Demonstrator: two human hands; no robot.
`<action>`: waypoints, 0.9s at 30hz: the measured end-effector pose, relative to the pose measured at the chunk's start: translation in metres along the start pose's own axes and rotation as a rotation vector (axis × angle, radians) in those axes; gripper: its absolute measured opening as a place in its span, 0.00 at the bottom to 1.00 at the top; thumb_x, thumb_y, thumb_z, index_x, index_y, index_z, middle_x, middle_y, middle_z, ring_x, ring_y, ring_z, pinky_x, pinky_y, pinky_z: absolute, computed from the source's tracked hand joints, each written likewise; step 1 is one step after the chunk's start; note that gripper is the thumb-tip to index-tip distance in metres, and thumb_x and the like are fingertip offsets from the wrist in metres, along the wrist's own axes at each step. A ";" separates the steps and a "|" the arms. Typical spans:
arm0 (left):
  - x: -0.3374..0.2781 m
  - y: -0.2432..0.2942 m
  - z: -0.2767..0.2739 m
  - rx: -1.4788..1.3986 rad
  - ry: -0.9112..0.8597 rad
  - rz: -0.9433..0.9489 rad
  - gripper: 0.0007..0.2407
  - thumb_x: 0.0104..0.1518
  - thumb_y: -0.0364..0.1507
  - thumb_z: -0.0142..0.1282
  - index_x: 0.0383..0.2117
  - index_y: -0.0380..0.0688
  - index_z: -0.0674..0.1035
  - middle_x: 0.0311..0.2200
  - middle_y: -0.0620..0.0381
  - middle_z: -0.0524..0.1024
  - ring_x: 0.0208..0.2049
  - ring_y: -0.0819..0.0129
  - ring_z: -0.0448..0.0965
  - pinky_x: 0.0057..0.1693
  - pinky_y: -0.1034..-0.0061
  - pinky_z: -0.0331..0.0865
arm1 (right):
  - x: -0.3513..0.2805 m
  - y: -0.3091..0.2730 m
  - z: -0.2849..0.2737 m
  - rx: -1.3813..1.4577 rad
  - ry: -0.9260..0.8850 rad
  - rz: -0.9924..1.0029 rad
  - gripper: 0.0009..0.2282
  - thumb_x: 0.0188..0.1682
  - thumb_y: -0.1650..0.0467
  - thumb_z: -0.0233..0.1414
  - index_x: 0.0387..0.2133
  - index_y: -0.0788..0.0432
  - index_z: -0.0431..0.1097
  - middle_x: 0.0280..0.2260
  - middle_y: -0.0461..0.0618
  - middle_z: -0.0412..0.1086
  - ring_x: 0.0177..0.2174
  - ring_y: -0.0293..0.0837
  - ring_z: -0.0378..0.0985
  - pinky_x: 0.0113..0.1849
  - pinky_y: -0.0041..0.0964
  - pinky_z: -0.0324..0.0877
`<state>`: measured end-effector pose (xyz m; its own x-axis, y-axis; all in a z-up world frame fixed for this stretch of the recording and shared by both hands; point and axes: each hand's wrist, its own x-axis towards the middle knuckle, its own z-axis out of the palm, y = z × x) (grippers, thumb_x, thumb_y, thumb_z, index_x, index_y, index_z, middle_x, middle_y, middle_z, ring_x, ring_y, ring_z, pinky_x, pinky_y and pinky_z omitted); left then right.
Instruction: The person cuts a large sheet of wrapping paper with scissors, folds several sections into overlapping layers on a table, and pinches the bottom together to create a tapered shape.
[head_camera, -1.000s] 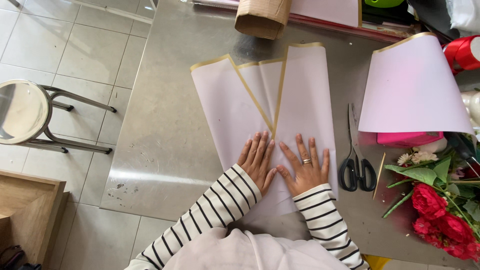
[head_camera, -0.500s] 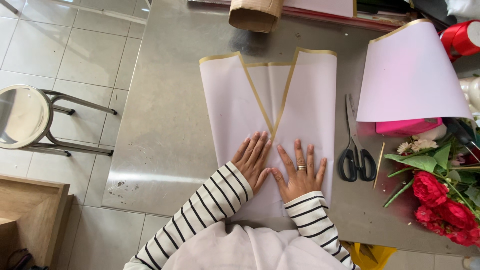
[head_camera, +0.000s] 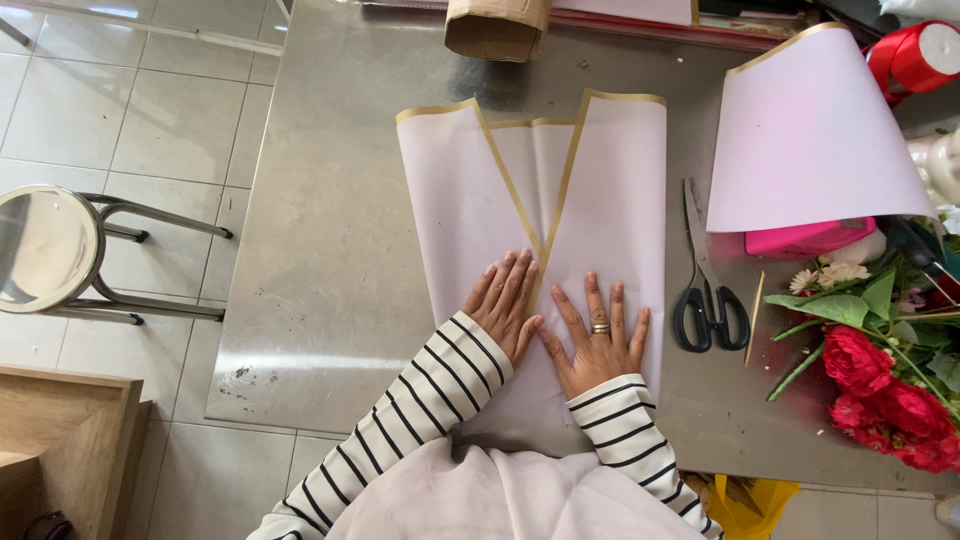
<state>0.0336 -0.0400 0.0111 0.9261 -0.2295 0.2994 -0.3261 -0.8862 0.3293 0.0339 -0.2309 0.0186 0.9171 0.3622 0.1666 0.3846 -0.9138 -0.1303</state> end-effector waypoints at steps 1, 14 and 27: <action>0.001 0.001 -0.002 0.006 -0.003 -0.003 0.28 0.69 0.44 0.27 0.72 0.40 0.53 0.73 0.46 0.49 0.75 0.54 0.45 0.75 0.63 0.37 | 0.000 -0.001 -0.001 0.000 0.001 -0.001 0.27 0.54 0.45 0.36 0.69 0.25 0.48 0.74 0.41 0.37 0.70 0.56 0.36 0.63 0.71 0.31; 0.002 -0.002 -0.009 0.061 -0.077 0.028 0.25 0.69 0.41 0.32 0.73 0.55 0.53 0.74 0.61 0.50 0.75 0.54 0.44 0.73 0.61 0.38 | 0.001 -0.001 -0.002 0.007 0.016 -0.004 0.28 0.54 0.45 0.37 0.69 0.26 0.48 0.74 0.43 0.38 0.70 0.57 0.37 0.63 0.72 0.31; 0.024 -0.018 -0.016 0.095 -0.221 0.087 0.34 0.51 0.48 0.56 0.67 0.54 0.65 0.67 0.61 0.63 0.68 0.51 0.60 0.64 0.60 0.60 | -0.006 0.017 -0.006 0.072 -0.155 -0.007 0.31 0.53 0.44 0.36 0.71 0.30 0.44 0.74 0.43 0.33 0.71 0.54 0.30 0.64 0.70 0.28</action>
<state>0.0582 -0.0227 0.0268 0.9176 -0.3799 0.1168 -0.3970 -0.8905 0.2222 0.0346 -0.2500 0.0208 0.9174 0.3977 0.0157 0.3925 -0.8976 -0.2008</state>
